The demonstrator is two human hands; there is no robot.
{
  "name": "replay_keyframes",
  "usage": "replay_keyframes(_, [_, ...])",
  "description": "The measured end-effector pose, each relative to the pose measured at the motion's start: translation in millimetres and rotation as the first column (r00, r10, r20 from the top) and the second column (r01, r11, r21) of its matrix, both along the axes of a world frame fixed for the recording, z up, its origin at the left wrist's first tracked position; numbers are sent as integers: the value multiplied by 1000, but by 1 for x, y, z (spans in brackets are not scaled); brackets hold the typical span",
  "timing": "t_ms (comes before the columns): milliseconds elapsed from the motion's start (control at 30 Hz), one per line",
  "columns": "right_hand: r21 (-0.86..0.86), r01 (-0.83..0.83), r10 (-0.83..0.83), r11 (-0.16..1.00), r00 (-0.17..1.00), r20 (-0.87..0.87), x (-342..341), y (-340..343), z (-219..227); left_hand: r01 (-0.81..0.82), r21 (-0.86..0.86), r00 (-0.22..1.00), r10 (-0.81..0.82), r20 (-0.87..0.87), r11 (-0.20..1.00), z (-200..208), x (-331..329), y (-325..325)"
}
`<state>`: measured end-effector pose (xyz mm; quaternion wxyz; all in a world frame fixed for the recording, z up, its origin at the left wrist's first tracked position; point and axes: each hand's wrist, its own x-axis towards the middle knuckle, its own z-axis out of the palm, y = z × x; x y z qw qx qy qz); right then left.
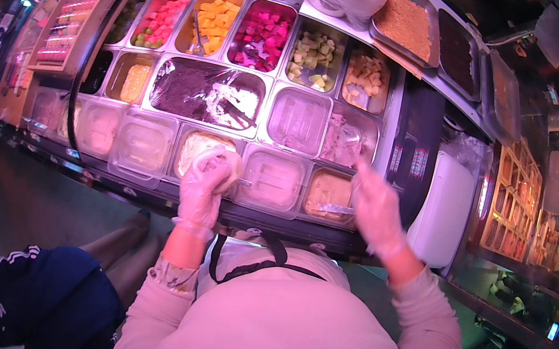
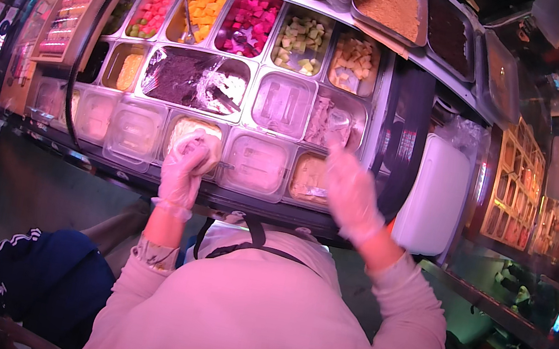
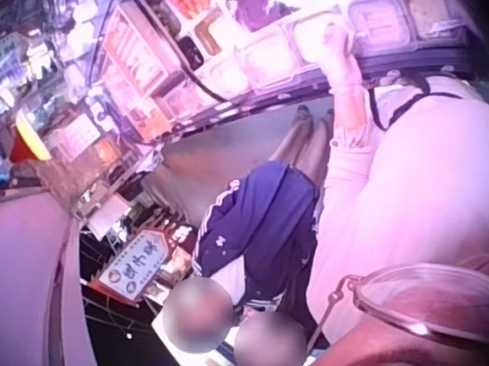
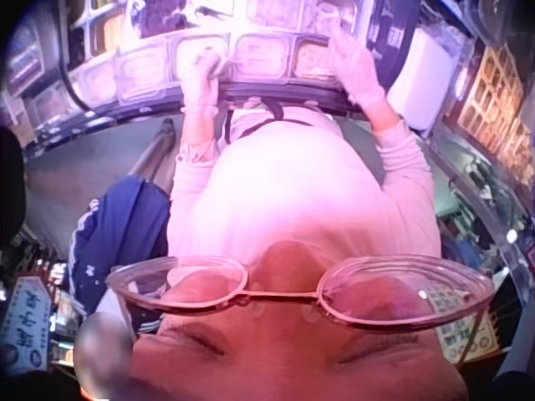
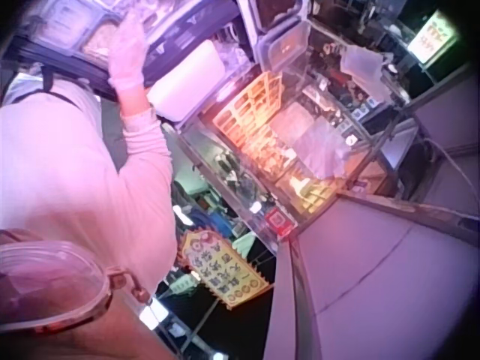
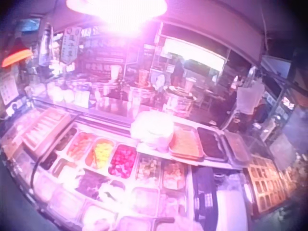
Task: The person assembles a food item at a street food stall. They place a base into a container, then add various toppings from a display case using tongs and their hands.
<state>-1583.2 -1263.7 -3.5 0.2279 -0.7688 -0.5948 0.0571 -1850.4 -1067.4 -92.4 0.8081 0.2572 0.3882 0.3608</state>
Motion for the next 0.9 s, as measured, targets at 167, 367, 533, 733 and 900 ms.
replay_keyframes(167, [-524,160,-97,837,984,146,116,1,-110,191,-55,980,-188,59,980,8,-11,10])
replay_keyframes(367, [-720,114,28,684,983,182,122,41,-134,122,-54,991,-124,-45,991,1,-21,3])
replay_keyframes(533, [-835,-48,200,549,977,76,135,55,-139,137,-170,970,-97,225,976,39,-5,-3])
replay_keyframes(733, [-910,-243,268,336,951,-155,149,77,-126,139,-146,914,-71,399,979,29,5,-17])
replay_keyframes(900, [-884,152,-818,443,473,-328,143,23,-120,124,-160,878,-33,477,979,34,26,-12])
